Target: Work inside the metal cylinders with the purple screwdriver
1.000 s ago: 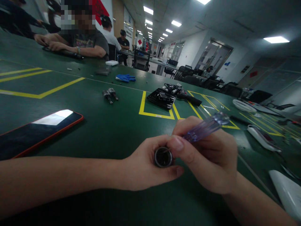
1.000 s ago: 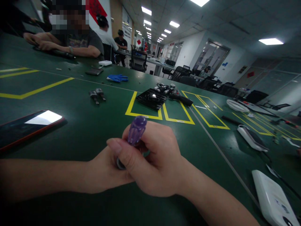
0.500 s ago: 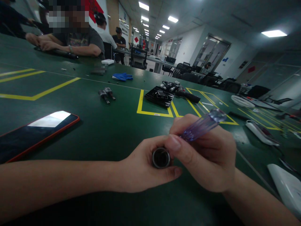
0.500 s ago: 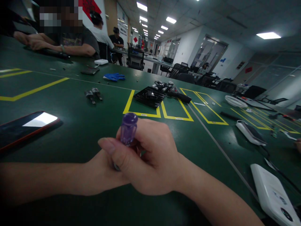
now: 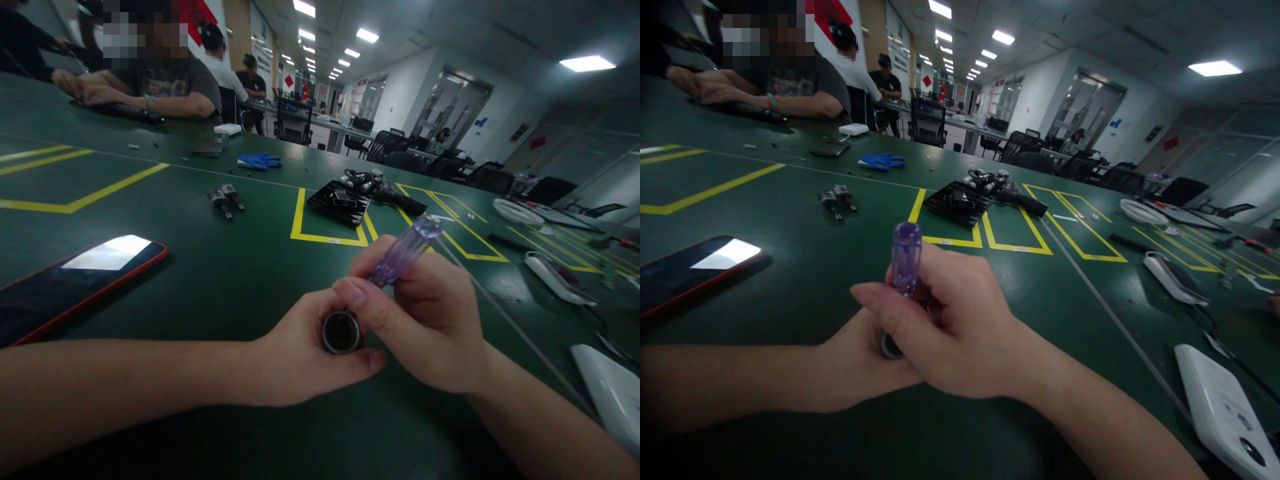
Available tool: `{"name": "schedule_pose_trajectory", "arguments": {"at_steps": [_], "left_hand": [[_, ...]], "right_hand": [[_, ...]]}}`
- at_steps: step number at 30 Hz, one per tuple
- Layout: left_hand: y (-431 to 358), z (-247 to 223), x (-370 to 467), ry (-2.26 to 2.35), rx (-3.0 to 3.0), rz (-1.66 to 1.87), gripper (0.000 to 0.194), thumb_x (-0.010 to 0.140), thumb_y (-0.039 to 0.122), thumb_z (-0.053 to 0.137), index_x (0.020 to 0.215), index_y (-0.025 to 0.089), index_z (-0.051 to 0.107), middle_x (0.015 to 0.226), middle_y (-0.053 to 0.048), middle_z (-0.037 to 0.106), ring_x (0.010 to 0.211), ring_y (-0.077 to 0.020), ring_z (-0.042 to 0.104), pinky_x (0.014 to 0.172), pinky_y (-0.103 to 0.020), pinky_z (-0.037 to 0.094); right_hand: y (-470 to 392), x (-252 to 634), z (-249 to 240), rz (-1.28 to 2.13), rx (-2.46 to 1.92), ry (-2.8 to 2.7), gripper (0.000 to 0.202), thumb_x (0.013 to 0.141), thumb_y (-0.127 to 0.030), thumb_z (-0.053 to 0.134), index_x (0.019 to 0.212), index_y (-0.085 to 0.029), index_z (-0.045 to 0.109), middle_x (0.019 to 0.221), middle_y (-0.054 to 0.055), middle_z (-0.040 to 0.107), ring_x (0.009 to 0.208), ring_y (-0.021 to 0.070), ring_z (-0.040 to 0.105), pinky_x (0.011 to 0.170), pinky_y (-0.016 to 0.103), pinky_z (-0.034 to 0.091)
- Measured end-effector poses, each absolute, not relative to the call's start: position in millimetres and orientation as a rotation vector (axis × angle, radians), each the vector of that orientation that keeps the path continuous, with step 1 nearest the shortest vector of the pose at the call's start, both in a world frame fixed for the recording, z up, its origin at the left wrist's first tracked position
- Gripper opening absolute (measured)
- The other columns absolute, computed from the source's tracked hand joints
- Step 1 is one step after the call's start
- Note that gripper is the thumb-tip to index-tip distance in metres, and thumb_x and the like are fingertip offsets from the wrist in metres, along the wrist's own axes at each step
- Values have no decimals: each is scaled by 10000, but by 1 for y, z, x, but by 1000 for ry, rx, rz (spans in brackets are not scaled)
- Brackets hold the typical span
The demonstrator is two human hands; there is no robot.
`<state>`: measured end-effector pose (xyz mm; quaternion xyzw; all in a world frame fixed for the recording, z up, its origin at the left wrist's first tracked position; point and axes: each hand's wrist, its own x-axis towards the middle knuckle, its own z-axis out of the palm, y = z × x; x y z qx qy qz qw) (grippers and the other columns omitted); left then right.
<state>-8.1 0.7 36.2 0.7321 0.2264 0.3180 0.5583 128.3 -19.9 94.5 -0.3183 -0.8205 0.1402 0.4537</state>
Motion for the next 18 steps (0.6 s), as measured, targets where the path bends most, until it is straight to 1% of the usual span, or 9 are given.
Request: {"name": "schedule_pose_trajectory", "arguments": {"at_steps": [3,7,10,13,15,18], "left_hand": [[2,35,-8,514,1721,696,169,722,271,609,769,146,505,704,6,521,798,-168,575,684,-269,504],[3,36,-6,464,1686,712,160,705,245,607,753,149,489,737,-9,528,724,-146,545,643,-264,486],[4,38,-6,405,1655,703,161,711,224,600,788,154,477,714,8,495,668,-119,505,618,-249,458],[7,37,-9,333,1592,687,170,715,219,587,768,162,435,663,33,422,603,-91,436,565,-226,409],[9,35,-10,247,1517,673,148,726,221,551,767,162,422,676,31,394,600,-86,405,557,-225,390],[11,33,-12,159,1474,647,136,728,226,523,779,157,418,702,17,399,619,-92,395,554,-227,378]], "right_hand": [[-18,128,93,349,-814,-2013,202,818,-234,571,650,-157,490,564,-42,469,482,50,459,432,188,375],[-17,129,94,328,-861,-2015,221,806,-289,589,649,-156,507,557,-40,492,477,52,481,406,176,375],[-17,130,95,254,-869,-2042,235,789,-301,611,633,-157,511,545,-46,504,469,46,481,404,167,374],[-17,131,97,212,-883,-2056,242,788,-302,612,623,-155,515,537,-44,516,469,49,490,411,176,374],[-16,132,98,253,-897,-2057,233,803,-307,593,642,-153,526,519,-45,518,451,50,489,399,180,367],[-15,133,99,293,-916,-2054,230,820,-312,569,658,-153,533,509,-45,518,438,50,487,380,180,356]]}}
